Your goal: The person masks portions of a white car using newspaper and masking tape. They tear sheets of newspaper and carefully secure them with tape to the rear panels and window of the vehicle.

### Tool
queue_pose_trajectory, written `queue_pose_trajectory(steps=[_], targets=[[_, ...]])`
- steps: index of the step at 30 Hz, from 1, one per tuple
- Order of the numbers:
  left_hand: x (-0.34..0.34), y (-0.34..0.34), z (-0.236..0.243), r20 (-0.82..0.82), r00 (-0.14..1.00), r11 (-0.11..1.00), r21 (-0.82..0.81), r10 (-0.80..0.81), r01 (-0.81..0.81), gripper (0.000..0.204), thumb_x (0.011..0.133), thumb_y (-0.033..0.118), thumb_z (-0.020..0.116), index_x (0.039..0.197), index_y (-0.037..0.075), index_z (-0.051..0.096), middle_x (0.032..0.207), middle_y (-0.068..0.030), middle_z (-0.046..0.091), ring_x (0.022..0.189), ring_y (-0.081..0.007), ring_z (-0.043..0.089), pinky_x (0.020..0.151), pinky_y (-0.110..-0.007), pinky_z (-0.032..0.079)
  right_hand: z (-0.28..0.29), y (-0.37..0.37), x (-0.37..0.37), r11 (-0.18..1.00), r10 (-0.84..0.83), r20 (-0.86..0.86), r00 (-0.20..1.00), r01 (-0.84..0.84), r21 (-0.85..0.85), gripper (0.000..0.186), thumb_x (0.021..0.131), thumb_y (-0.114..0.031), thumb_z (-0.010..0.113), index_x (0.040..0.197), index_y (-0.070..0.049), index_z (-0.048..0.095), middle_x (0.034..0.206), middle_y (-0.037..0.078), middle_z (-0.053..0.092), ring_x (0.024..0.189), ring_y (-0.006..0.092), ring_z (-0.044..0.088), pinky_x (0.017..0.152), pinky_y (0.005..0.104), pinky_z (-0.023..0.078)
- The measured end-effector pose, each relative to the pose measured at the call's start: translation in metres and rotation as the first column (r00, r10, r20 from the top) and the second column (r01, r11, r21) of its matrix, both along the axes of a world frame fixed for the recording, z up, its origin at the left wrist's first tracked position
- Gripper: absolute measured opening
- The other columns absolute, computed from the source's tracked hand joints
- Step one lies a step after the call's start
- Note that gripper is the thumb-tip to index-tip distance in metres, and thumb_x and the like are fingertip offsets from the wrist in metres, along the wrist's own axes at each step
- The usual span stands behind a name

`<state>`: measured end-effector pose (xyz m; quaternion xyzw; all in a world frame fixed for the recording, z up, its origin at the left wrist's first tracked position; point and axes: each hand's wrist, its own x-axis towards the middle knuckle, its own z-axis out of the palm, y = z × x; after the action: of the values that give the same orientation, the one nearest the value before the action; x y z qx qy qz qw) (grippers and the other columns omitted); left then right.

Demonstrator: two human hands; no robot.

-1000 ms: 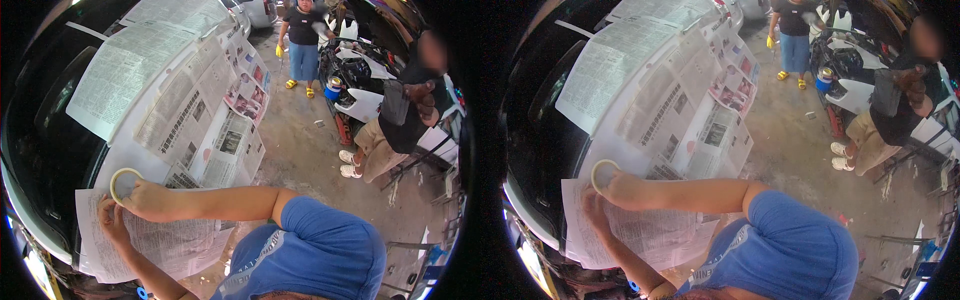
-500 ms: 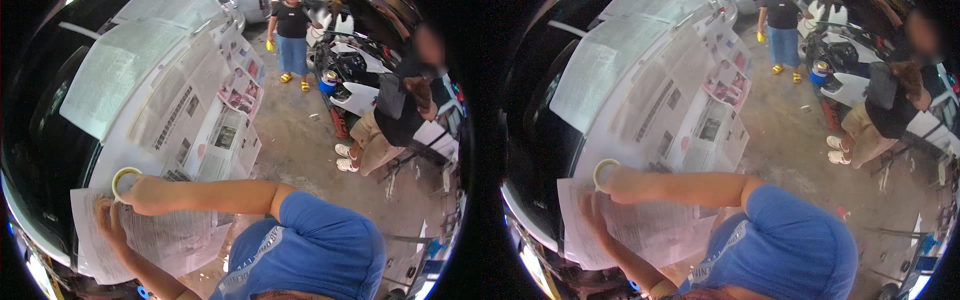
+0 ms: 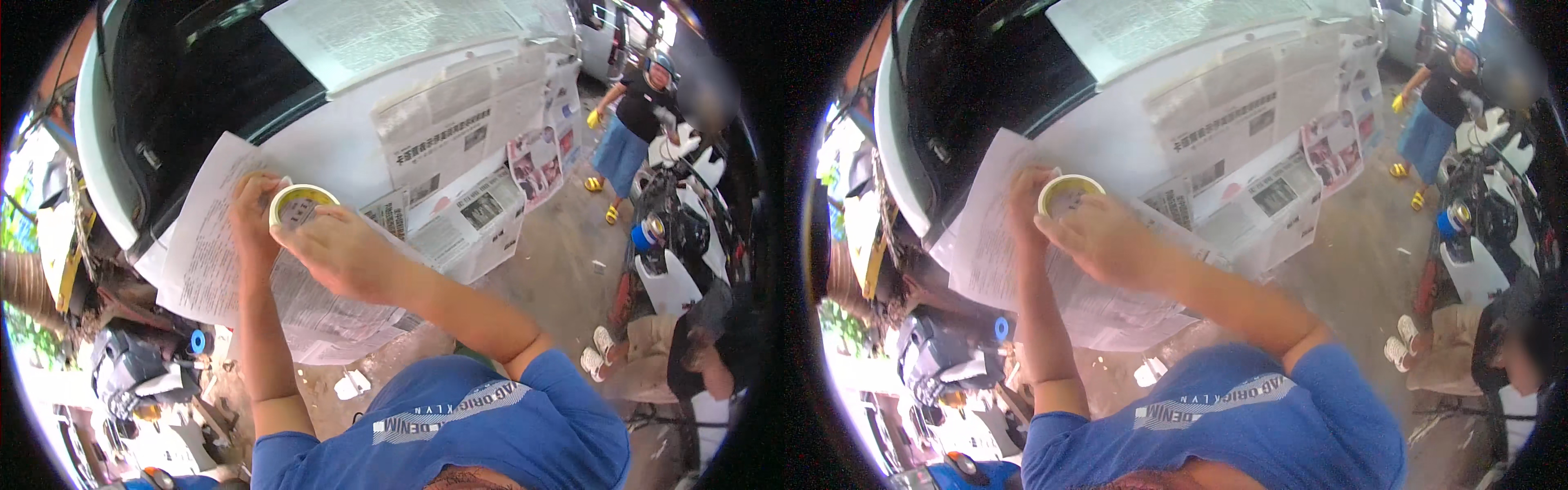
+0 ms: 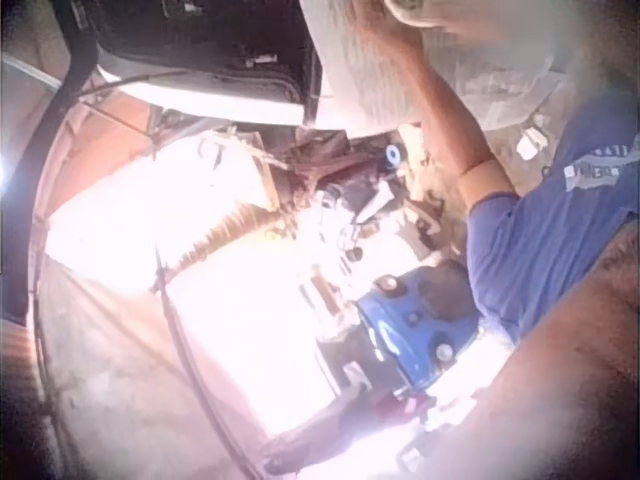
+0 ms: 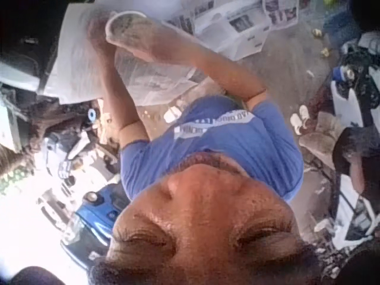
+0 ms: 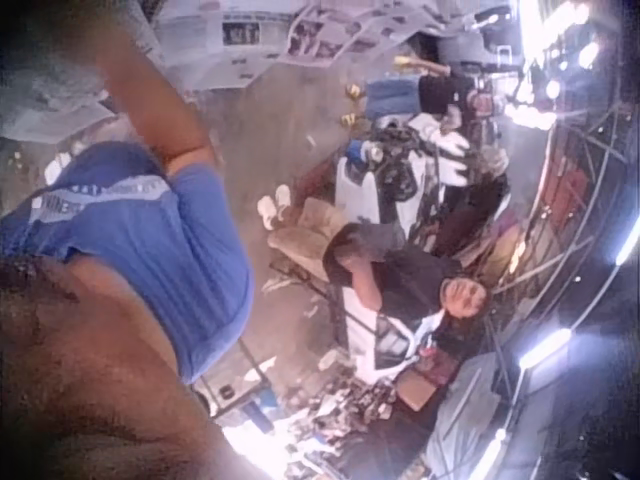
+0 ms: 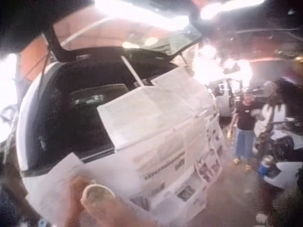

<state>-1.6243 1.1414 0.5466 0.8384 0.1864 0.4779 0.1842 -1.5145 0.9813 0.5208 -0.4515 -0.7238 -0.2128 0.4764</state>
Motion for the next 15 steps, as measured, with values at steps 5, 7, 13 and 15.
queue_pose_trajectory(steps=[5, 7, 13, 15], targets=[[0.016, -0.003, 0.005, 0.105, 0.990, 0.975, 0.192, 0.095, -0.114, 0.007, 0.094, 0.009, 0.070, 0.095, 0.002, 0.067, 0.098, -0.0149, 0.069, 0.087, -0.0318, 0.067, 0.074, -0.038, 0.052, -0.032, 0.002, 0.013, 0.970, -0.222, -0.112, 0.969, 0.208, -0.127, 0.051, 0.094, -0.009, 0.062, 0.144, -0.006, 0.052, 0.102, 0.017, 0.065, 0.084, 0.0397, 0.067, 0.075, 0.0473, 0.055], [0.017, -0.011, 0.011, 0.091, 0.970, 0.948, 0.210, 0.226, -0.241, 0.007, 0.095, 0.012, 0.069, 0.096, 0.005, 0.067, 0.095, -0.0130, 0.068, 0.083, -0.0321, 0.067, 0.071, -0.039, 0.051, -0.029, 0.003, 0.026, 0.894, -0.347, -0.092, 0.933, 0.299, -0.334, 0.046, 0.096, -0.011, 0.061, 0.142, -0.011, 0.056, 0.100, 0.017, 0.065, 0.085, 0.0402, 0.068, 0.072, 0.0484, 0.056], [0.033, 0.002, 0.013, 0.205, 0.914, 0.875, 0.276, 0.351, -0.397, 0.009, 0.097, 0.022, 0.067, 0.096, 0.013, 0.068, 0.090, -0.0055, 0.070, 0.078, -0.0304, 0.068, 0.064, -0.041, 0.050, 0.027, -0.006, 0.031, 0.836, -0.448, -0.014, 0.894, 0.413, -0.362, 0.034, 0.100, -0.016, 0.058, 0.133, -0.019, 0.065, 0.088, 0.015, 0.066, 0.071, 0.0384, 0.068, 0.063, 0.0481, 0.056], [0.032, 0.000, 0.013, 0.202, 0.914, 0.880, 0.262, 0.352, -0.396, 0.009, 0.097, 0.023, 0.068, 0.097, 0.014, 0.069, 0.092, -0.0057, 0.071, 0.080, -0.0299, 0.069, 0.067, -0.040, 0.051, 0.024, 0.001, 0.030, 0.817, -0.464, 0.051, 0.884, 0.450, -0.360, 0.034, 0.100, -0.016, 0.057, 0.133, -0.020, 0.065, 0.085, 0.014, 0.066, 0.068, 0.0376, 0.068, 0.062, 0.0479, 0.056]])
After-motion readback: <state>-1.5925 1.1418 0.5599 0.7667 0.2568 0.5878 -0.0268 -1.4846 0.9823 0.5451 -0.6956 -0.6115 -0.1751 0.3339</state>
